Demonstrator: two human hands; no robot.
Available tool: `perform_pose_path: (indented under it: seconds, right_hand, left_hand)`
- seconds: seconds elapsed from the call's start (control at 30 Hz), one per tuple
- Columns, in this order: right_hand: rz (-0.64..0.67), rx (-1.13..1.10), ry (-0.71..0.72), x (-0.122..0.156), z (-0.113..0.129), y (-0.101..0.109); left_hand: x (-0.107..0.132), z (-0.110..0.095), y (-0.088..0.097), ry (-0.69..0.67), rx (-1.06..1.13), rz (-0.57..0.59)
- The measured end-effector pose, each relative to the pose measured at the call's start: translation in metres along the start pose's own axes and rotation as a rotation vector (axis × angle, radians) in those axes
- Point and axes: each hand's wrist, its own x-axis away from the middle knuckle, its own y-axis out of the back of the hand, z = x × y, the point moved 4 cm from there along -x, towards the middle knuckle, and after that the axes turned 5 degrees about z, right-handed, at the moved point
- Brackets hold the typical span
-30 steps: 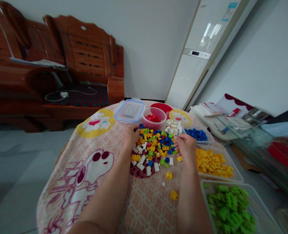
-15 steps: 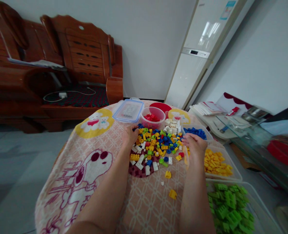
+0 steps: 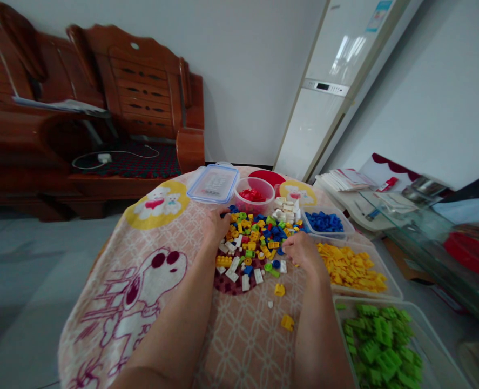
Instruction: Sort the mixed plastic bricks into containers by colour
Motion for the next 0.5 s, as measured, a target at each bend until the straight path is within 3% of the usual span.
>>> perform_pose_path:
  seconds: [0.3, 0.5]
  right_hand:
    - [0.051, 0.38, -0.041, -0.004, 0.018, -0.01]
    - [-0.021, 0.257, 0.001, -0.004, 0.014, -0.008]
  left_hand:
    - [0.001, 0.0, 0.0, -0.006, 0.012, -0.009]
    - [0.002, -0.003, 0.002, -0.009, 0.007, -0.008]
